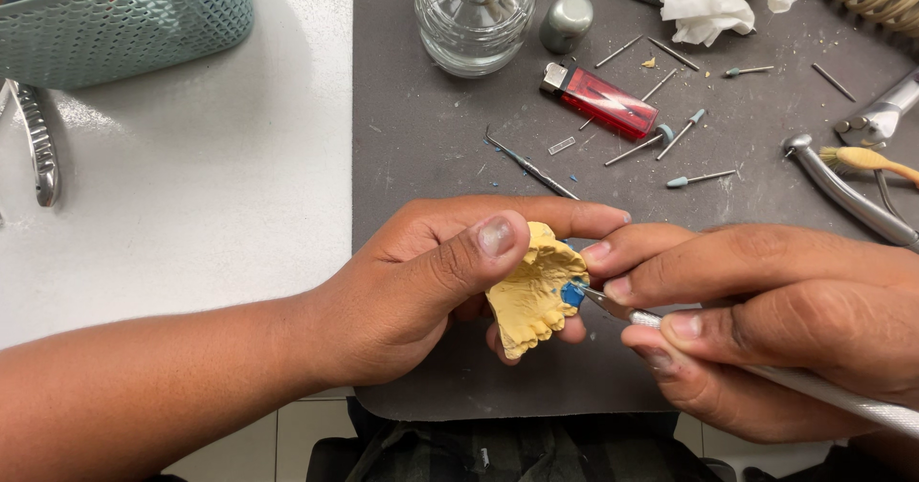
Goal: The person holds a yellow dental stone cast of a jaw in one hand and uses a metal wax carver to sculpt and smooth blue wax on the teeth, rotating the cast to reach different surfaces. Near the end they set the cast down, pick up the removed blue wax piece, and reach toward a tool organizer on the bench.
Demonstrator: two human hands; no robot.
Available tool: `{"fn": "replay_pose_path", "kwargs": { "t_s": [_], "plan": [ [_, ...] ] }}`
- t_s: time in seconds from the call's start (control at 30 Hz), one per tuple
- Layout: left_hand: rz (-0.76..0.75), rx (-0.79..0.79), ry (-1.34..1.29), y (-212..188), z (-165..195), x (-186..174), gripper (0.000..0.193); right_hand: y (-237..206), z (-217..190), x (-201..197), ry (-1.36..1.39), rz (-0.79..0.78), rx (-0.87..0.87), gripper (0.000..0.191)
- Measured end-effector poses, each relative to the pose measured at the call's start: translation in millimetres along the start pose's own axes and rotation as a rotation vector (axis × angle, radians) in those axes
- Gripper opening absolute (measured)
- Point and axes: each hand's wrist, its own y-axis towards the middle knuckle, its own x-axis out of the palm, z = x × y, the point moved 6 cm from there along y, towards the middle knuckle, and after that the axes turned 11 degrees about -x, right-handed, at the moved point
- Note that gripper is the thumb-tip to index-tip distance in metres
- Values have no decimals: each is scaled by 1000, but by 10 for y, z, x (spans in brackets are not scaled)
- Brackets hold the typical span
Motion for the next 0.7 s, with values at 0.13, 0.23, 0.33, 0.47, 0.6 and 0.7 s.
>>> {"fn": "replay_pose_path", "kwargs": {
  "t_s": [0.13,0.23,0.33,0.47,0.6,0.7],
  "plan": [
    [13,-17,-17,0,-5,-3,68,23,1,-1,6,5,-2,25],
    [11,-11,-19,3,-6,-3,69,3,-4,-11,4,-8,2,25],
    [10,-4,-25,6,-10,0,70,-37,2,-14,3,-5,9,25],
    [-3,4,-40,-2,-21,10,70,-72,47,30,125,-41,9,23],
    [-36,2,-77,-10,-24,13,72,-76,23,12,102,3,-31,25],
    [-46,5,-82,-1,-29,8,73,-54,3,-25,23,-30,-20,29]
  ]
}}
